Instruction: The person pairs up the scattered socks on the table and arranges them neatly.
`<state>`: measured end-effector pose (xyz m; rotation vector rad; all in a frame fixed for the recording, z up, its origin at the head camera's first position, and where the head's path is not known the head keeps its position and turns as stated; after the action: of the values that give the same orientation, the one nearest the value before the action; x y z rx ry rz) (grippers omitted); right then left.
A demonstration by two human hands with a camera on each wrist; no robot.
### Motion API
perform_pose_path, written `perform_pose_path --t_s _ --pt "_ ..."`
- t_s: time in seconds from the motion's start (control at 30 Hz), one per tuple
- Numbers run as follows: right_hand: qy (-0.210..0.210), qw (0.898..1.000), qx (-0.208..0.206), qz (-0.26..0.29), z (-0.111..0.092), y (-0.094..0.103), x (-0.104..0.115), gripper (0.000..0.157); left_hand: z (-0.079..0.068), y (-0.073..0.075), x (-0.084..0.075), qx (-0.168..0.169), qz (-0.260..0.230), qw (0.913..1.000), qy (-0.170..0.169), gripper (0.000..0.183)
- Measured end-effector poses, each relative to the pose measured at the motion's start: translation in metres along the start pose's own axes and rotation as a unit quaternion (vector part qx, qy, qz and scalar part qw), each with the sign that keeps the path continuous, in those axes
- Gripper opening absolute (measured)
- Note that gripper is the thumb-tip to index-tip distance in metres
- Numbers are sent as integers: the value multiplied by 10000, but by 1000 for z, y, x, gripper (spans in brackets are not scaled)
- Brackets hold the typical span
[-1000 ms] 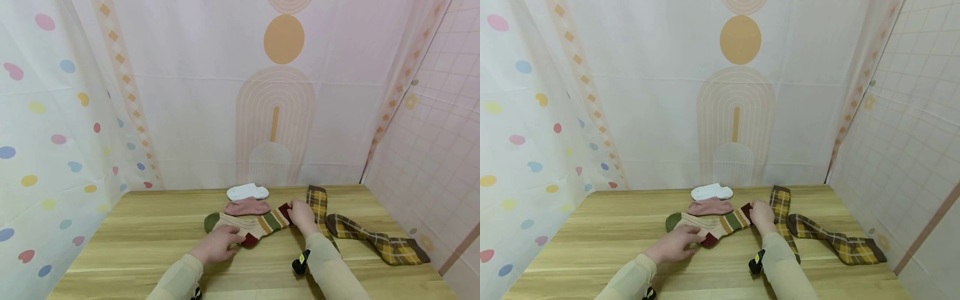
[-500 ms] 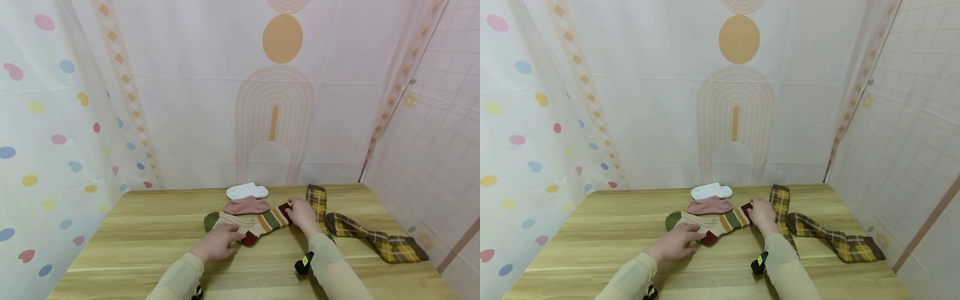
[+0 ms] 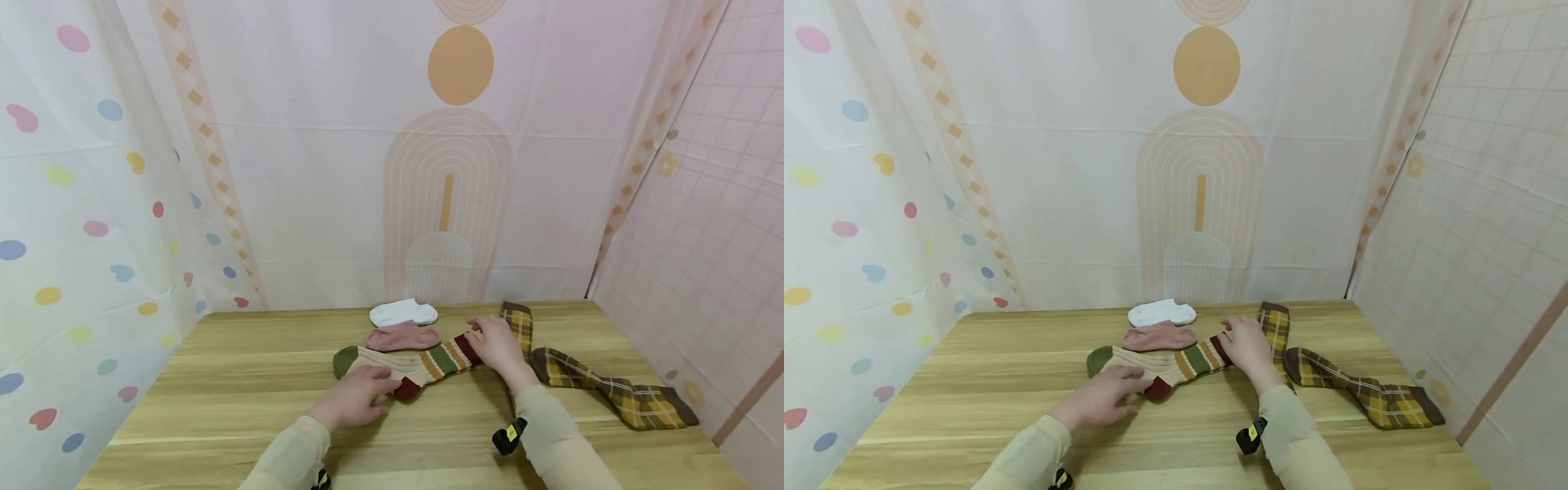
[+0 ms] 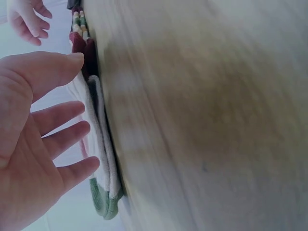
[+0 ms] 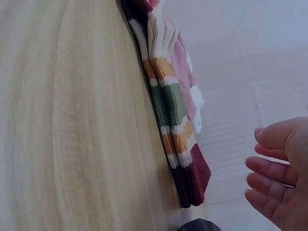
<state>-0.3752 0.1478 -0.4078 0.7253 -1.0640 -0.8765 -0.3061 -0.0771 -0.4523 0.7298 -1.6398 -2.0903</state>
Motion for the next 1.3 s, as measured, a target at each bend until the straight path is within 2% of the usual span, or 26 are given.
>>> perform_pose_path --t_s 0.43,0.63,0.9,1.1,1.3 --pt "405 9989 40 220 -15 14 -1 31 0 17 3 -753 6 9968 279 47" --pt "450 9986 60 261 -24 21 -6 33 -1 21 0 -1044 106 9942 239 48" --pt "607 9977 -11 314 -36 34 -11 33 -5 24 -2 -1399 -109 9897 293 48" --pt "561 9978 57 340 -44 44 -19 33 -8 29 -8 -1665 -55 9858 218 49" --pt "828 9959 205 292 -54 53 -24 30 -10 36 -18 -1982 189 9799 114 49"
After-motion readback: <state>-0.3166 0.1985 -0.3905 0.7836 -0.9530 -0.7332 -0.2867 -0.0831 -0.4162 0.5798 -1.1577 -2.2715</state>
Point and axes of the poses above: each hand's wrist, its own z-axis towards the middle knuckle, its own y-axis out of the back of the hand, x = y × z, the point moved 9 cm from there along z, towards the middle knuckle, and after that the axes turned 4 degrees about -y, right-handed, at the moved point
